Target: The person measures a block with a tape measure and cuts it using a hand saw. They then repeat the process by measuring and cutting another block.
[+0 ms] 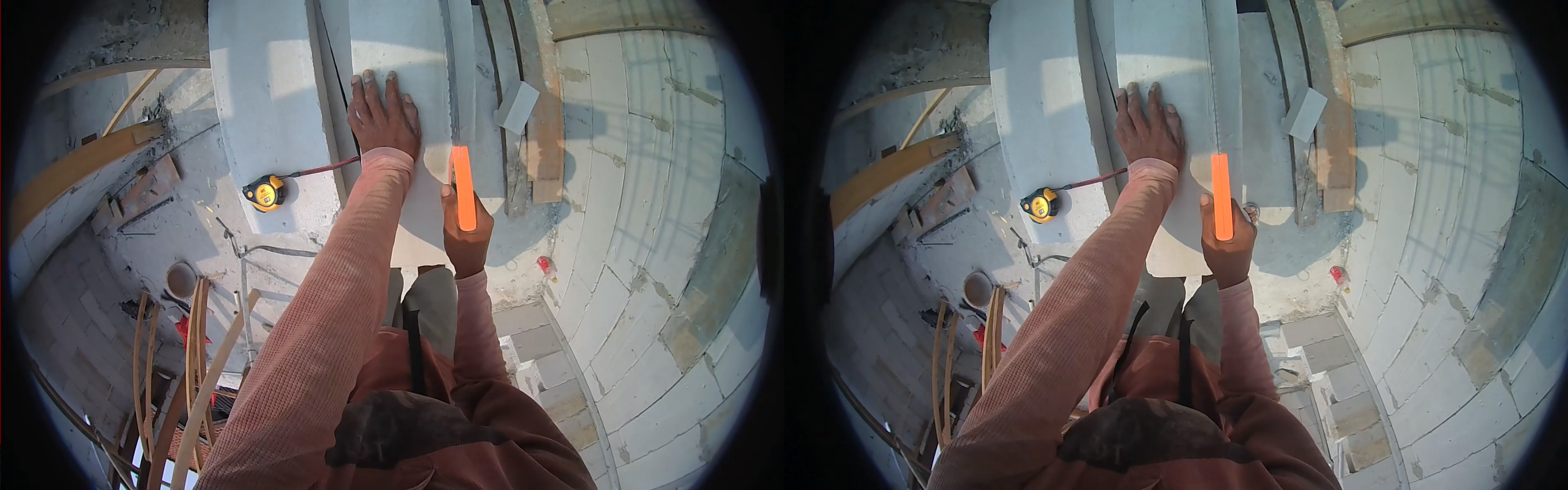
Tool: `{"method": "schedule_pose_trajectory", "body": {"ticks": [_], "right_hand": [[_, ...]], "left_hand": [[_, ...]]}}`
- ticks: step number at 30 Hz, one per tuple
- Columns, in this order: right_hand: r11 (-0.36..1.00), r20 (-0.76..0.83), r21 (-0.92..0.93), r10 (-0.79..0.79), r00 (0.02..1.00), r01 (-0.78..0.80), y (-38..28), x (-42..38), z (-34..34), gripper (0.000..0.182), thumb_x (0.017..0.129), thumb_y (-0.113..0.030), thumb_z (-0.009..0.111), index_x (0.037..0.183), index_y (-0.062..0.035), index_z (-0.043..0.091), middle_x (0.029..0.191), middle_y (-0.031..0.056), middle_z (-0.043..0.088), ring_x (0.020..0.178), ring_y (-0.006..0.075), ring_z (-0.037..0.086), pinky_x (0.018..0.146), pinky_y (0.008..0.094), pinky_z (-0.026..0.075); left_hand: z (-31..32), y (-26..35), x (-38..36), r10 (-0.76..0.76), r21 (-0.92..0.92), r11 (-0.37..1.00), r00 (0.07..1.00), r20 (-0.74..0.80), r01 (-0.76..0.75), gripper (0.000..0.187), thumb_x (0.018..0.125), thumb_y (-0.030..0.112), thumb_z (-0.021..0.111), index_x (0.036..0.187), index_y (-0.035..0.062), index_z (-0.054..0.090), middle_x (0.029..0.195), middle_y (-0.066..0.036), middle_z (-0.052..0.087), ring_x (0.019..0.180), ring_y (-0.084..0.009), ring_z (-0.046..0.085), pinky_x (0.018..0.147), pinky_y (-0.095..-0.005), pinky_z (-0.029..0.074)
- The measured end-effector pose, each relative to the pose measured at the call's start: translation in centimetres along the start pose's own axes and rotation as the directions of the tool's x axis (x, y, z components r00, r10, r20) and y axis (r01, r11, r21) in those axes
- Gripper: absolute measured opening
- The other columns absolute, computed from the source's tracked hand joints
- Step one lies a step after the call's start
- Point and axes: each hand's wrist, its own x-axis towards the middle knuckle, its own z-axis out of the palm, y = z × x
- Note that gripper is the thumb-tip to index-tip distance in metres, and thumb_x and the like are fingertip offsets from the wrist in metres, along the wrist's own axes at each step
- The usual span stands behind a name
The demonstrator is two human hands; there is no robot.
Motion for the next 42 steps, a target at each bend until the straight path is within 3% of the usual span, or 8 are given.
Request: {"method": "schedule_pose_trajectory", "body": {"ticks": [7,28,30,32,35,36,39,42], "right_hand": [[0.944,0.152,0.147,0.275,0.949,-0.297,-2.3,11.3,2.0,0.030,0.098,-0.022,0.069,0.083,0.0029,0.063,0.068,0.0132,0.062,0.058,0.0197,0.047,0.058,0.0376,0.045],[0.977,-0.173,-0.007,0.207,0.963,-0.212,-3.0,0.3,-2.6,0.021,0.097,-0.015,0.071,0.090,0.0032,0.063,0.069,0.0119,0.061,0.055,0.0230,0.054,0.056,0.0361,0.046],[0.928,-0.146,0.020,0.370,0.917,-0.372,-1.7,-0.4,-2.3,0.035,0.103,-0.023,0.063,0.120,0.0073,0.067,0.105,0.0204,0.073,0.087,0.0279,0.069,0.079,0.0375,0.054],[0.878,-0.088,0.092,0.476,0.875,-0.469,0.3,-1.3,-2.1,0.051,0.105,-0.028,0.058,0.143,0.0052,0.054,0.144,0.0217,0.058,0.125,0.0298,0.061,0.105,0.0389,0.047],[0.798,-0.058,0.176,0.592,0.803,-0.576,4.0,-3.6,-1.4,0.056,0.107,-0.035,0.055,0.147,0.0033,0.050,0.148,0.0215,0.053,0.128,0.0317,0.058,0.107,0.0407,0.047],[0.869,-0.189,0.334,0.440,0.878,-0.364,9.8,-5.4,0.9,0.053,0.107,-0.034,0.056,0.146,0.0022,0.053,0.139,0.0188,0.062,0.109,0.0277,0.067,0.095,0.0382,0.054],[0.753,0.074,-0.222,0.647,0.759,-0.620,2.6,-4.3,-3.2,0.047,0.108,-0.037,0.053,0.141,-0.0034,0.052,0.124,0.0182,0.067,0.102,0.0245,0.068,0.082,0.0362,0.057],[0.715,0.012,-0.020,0.699,0.715,-0.699,-1.2,-3.3,-2.9,0.046,0.109,-0.033,0.050,0.137,0.0030,0.052,0.121,0.0208,0.066,0.099,0.0261,0.069,0.079,0.0368,0.059]], "left_hand": [[-0.2,0.2,0.1,-0.007,0.005,1.000,1.000,-0.012,0.007,0.049,0.103,0.031,0.046,0.149,0.0120,0.047,0.157,-0.019,0.035,0.150,-0.0384,0.027,0.117,-0.0541,0.028],[-1.4,0.6,0.5,-0.049,0.014,0.999,0.992,0.114,0.048,0.059,0.103,0.042,0.045,0.153,0.0111,0.042,0.162,-0.020,0.028,0.154,-0.0368,0.019,0.120,-0.0533,0.025],[-1.6,0.7,0.6,-0.072,-0.010,0.997,0.990,0.124,0.074,0.059,0.103,0.043,0.045,0.152,0.0106,0.044,0.162,-0.020,0.029,0.155,-0.0358,0.018,0.121,-0.0520,0.023],[-1.8,0.6,0.6,-0.070,-0.015,0.997,0.988,0.136,0.073,0.060,0.102,0.045,0.043,0.152,0.0114,0.045,0.163,-0.020,0.029,0.155,-0.0354,0.018,0.121,-0.0523,0.022],[-1.7,0.6,0.5,-0.095,-0.073,0.992,0.983,0.155,0.107,0.062,0.102,0.045,0.045,0.154,0.0110,0.043,0.164,-0.020,0.029,0.155,-0.0359,0.020,0.121,-0.0525,0.023],[-1.7,0.5,0.4,-0.091,-0.073,0.992,0.987,0.136,0.102,0.062,0.102,0.045,0.046,0.154,0.0109,0.043,0.164,-0.020,0.029,0.155,-0.0359,0.021,0.120,-0.0528,0.024],[-1.4,0.4,0.6,-0.088,-0.081,0.992,0.988,0.124,0.098,0.062,0.102,0.044,0.047,0.154,0.0104,0.043,0.164,-0.021,0.029,0.155,-0.0358,0.021,0.120,-0.0528,0.025],[-5.3,1.3,1.1,-0.084,-0.101,0.989,0.974,0.212,0.107,0.062,0.102,0.044,0.047,0.154,0.0100,0.043,0.165,-0.021,0.028,0.155,-0.0357,0.021,0.120,-0.0520,0.026]]}}
